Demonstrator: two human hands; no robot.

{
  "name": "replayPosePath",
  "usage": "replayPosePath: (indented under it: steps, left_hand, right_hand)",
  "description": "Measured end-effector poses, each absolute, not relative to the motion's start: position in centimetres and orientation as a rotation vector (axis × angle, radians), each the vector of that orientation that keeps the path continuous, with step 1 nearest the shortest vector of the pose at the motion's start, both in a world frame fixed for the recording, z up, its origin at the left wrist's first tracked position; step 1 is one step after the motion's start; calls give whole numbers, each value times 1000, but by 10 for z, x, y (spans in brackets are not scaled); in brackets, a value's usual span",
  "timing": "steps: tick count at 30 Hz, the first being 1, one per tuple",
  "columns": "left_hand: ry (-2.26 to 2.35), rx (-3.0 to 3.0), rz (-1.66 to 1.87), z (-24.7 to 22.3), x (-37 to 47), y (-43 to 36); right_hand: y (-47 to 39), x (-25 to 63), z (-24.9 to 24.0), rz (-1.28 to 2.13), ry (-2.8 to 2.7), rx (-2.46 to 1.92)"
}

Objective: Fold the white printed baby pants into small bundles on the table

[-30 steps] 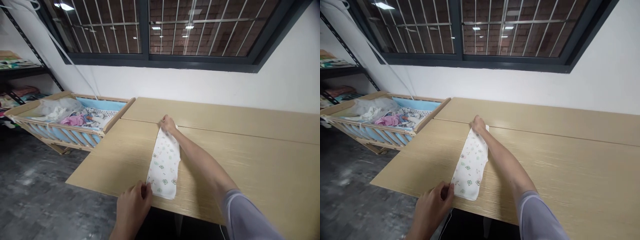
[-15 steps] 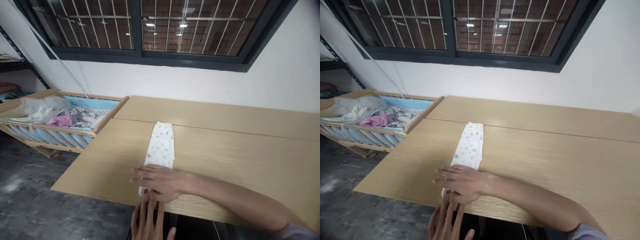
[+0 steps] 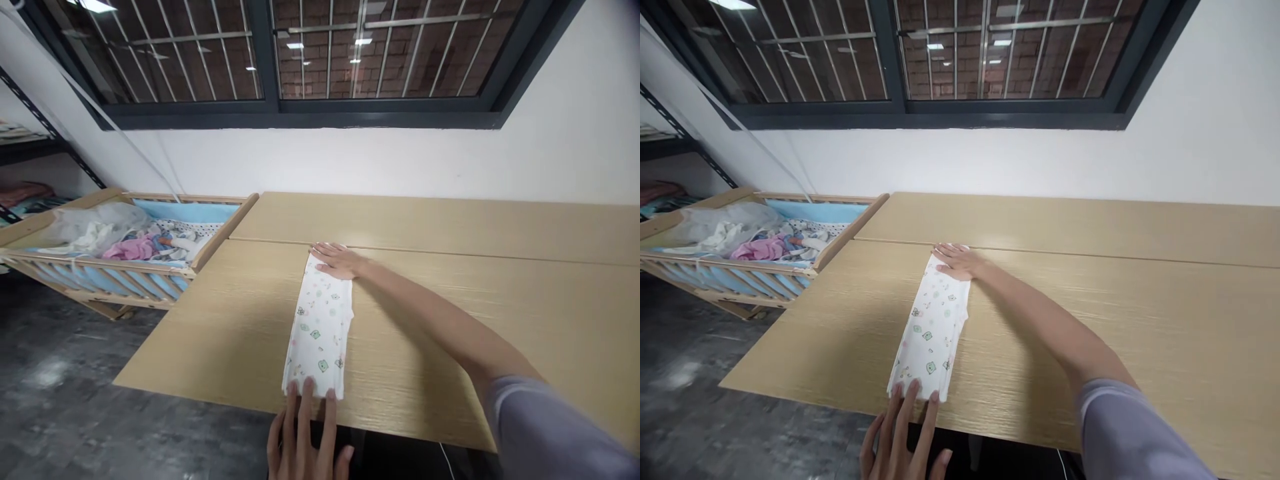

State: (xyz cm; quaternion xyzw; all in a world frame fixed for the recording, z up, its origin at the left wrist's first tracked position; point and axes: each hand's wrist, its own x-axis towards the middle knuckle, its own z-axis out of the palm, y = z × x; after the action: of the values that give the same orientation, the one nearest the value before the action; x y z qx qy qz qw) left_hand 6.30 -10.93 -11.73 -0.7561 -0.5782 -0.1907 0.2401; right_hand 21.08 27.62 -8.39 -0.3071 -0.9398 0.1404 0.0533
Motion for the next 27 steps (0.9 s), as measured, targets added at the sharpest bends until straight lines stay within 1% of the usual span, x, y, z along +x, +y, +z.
replayPosePath:
  steps: [4,8,11,13,15,17,19,21,24,26,27]
  left_hand:
    - [-1563,-2095,-558,-110,57,-105]
    - [-1584,-2199,-608,-92,40,-97]
    - [-1624,-2282,-706,-78,21,-87]
    - [-1603,-2349,-742,-72,10,-80]
    - [-1526,-2433,-735,-70,3,-75]
    - [-1437,-2509,-719,-70,-2,-72]
    - [-1394,-2535,-755,-72,-5,-72]
    - [-1357,-2556,-769,-72,-8,-74]
    - [-1167,-2712,-630,-69,-15,-79]
    - [-1013,-2815,-559,-65,-18,-82]
    - [-973,-2840,-584,-63,-18,-83]
  right_hand:
    - [292,213,-84,374,-2842,-940]
    - [264,209,-73,316,-2745,-899]
    - [207,208,-56,297,-2591,-815]
    - [157,212,-45,362,-2553,-701]
    - [106,220,-37,522,-2635,-548]
    - [60,231,-35,562,-2746,-464]
    - [23,242,-42,507,-2803,-472]
    - [-3,252,-54,366,-2806,-522]
    - [-28,260,-73,134,-2744,-572]
    - [-38,262,-78,95,-2676,-585]
    - [-41,262,-77,124,-2643,-592]
